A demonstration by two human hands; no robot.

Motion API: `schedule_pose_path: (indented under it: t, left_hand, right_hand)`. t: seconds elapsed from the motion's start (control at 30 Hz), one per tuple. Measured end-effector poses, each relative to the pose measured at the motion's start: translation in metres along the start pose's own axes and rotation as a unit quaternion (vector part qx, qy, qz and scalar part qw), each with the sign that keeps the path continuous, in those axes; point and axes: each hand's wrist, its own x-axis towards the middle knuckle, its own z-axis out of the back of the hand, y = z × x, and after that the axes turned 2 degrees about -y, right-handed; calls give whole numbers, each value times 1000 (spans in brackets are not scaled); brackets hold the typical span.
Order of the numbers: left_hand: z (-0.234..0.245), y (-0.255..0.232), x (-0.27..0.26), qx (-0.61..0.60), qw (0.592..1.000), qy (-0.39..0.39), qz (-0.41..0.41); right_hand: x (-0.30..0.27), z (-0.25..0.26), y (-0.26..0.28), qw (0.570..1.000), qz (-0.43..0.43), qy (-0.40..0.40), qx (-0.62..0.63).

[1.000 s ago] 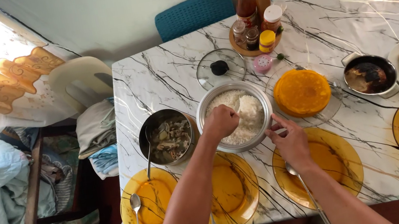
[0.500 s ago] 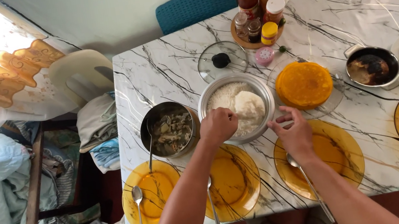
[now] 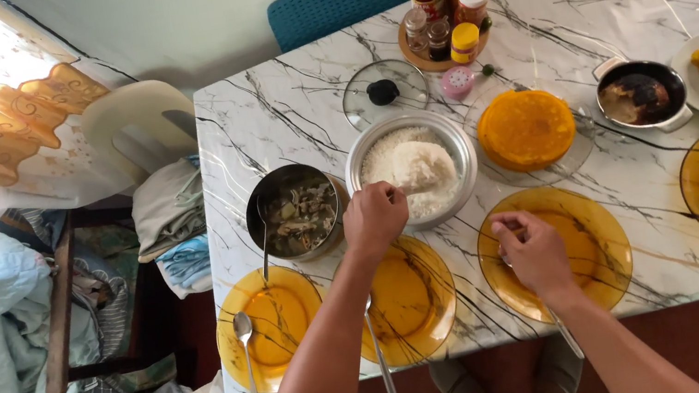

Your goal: Setting a dining table and serving cooked rice from a rice cooker into individual plates.

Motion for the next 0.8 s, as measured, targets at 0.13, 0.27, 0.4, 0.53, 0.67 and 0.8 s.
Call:
schedule_pose_path:
  t: [0.13, 0.27, 0.4, 0.53, 0.67, 0.8]
  left_hand:
    - [9, -22, -18, 1, 1000, 6, 1]
    - [-3, -42, -36, -29, 998, 61, 18]
    - [-20, -82, -74, -63, 996, 45, -35]
    - [-71, -97, -104, -48, 996, 39, -63]
    - [-117, -99, -128, -40, 992, 16, -116]
    - [-146, -93, -148, 54, 980, -19, -189]
  right_hand:
    - [-13, 10, -19, 1000, -17, 24, 6]
    - [-27, 33, -30, 998, -30, 51, 5]
    - [-37, 68, -53, 999, -7, 32, -42]
    - [-40, 101, -86, 998, -10, 13, -54]
    - [-47, 128, -86, 994, -10, 6, -105]
    - [-47, 140, -95, 995, 41, 6, -93]
